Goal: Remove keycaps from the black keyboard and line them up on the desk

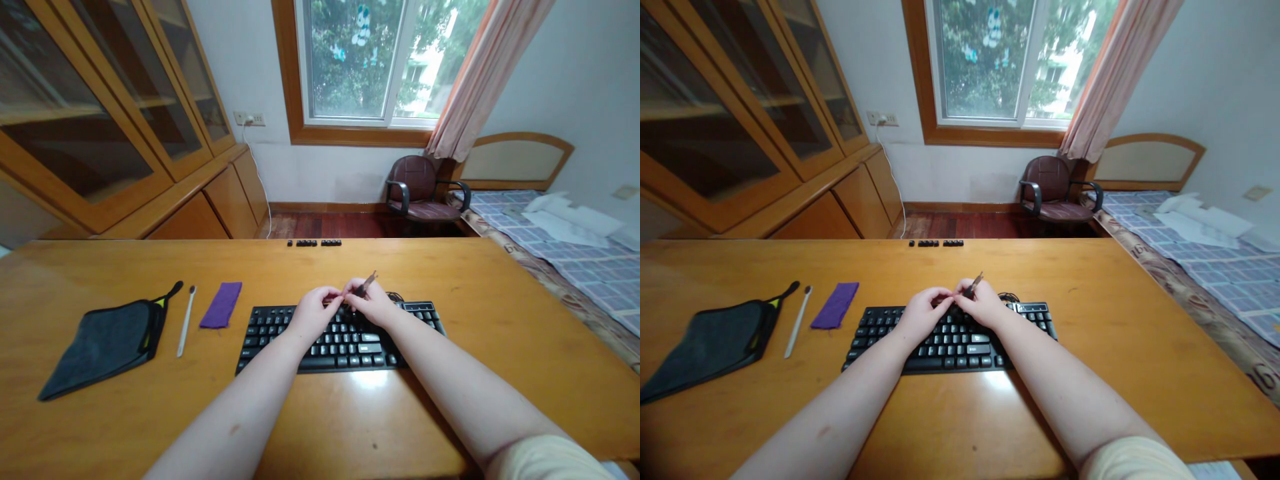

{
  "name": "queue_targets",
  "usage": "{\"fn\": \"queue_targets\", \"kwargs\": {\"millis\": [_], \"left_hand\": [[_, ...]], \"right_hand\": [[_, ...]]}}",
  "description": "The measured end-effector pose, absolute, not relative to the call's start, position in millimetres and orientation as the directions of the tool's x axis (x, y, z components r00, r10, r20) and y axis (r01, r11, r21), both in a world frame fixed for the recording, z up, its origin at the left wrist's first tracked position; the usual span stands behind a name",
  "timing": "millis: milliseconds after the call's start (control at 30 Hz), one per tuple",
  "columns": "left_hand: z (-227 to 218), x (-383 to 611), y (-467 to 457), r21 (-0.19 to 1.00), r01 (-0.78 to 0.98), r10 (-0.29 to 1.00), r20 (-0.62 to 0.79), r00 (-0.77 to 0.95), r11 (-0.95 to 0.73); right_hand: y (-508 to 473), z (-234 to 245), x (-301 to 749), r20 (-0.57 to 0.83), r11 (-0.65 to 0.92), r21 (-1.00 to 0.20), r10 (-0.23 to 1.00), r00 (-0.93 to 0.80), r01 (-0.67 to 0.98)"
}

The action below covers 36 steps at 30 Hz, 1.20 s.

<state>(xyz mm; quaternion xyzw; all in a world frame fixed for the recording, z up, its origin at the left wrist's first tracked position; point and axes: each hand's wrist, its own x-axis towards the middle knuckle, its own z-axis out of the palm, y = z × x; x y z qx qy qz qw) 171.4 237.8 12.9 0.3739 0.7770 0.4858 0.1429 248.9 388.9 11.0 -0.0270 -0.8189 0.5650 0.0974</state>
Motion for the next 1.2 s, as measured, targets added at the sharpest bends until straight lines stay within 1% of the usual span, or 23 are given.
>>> {"fn": "queue_targets", "kwargs": {"millis": [100, 167, 267, 367, 433, 567, 633, 833, 933, 1100, 1200], "left_hand": [[14, 172, 238, 0.854, 0.456, 0.729, 0.144, -0.669, 0.251], [13, 172, 238, 0.863, 0.444, 0.718, 0.148, -0.68, 0.242], [11, 172, 239, 0.88, 0.417, 0.698, 0.15, -0.7, 0.228], [8, 171, 239, 0.89, 0.401, 0.697, 0.148, -0.701, 0.215], [6, 170, 239, 0.904, 0.383, 0.691, 0.154, -0.707, 0.19], [3, 170, 239, 0.941, 0.322, 0.688, 0.167, -0.706, 0.102], [2, 171, 239, 0.954, 0.289, 0.686, 0.159, -0.71, 0.078], [5, 171, 240, 0.988, 0.155, 0.632, 0.119, -0.766, 0.001], [5, 170, 241, 0.995, 0.097, 0.636, 0.092, -0.767, -0.027], [1, 170, 240, 0.988, 0.156, 0.673, 0.122, -0.73, -0.009], [0, 170, 239, 0.987, 0.159, 0.694, 0.124, -0.709, -0.015]], "right_hand": [[391, 13, 249, 0.18, 0.396, -0.912, 0.155, -0.971, -0.106], [392, 14, 249, 0.274, 0.427, -0.886, 0.174, -0.946, -0.178], [392, 16, 247, 0.45, 0.507, -0.814, 0.243, -0.859, -0.282], [393, 16, 245, 0.527, 0.578, -0.763, 0.298, -0.796, -0.289], [394, 14, 245, 0.534, 0.625, -0.729, 0.265, -0.803, -0.279], [396, 15, 247, 0.507, 0.685, -0.662, 0.109, -0.855, -0.305], [396, 17, 248, 0.505, 0.687, -0.65, 0.072, -0.86, -0.324], [398, 19, 248, 0.513, 0.66, -0.662, 0.056, -0.857, -0.354], [396, 16, 248, 0.491, 0.676, -0.657, 0.048, -0.87, -0.333], [394, 16, 248, 0.484, 0.711, -0.631, 0.047, -0.874, -0.311], [395, 18, 248, 0.487, 0.712, -0.627, 0.042, -0.872, -0.316]]}}
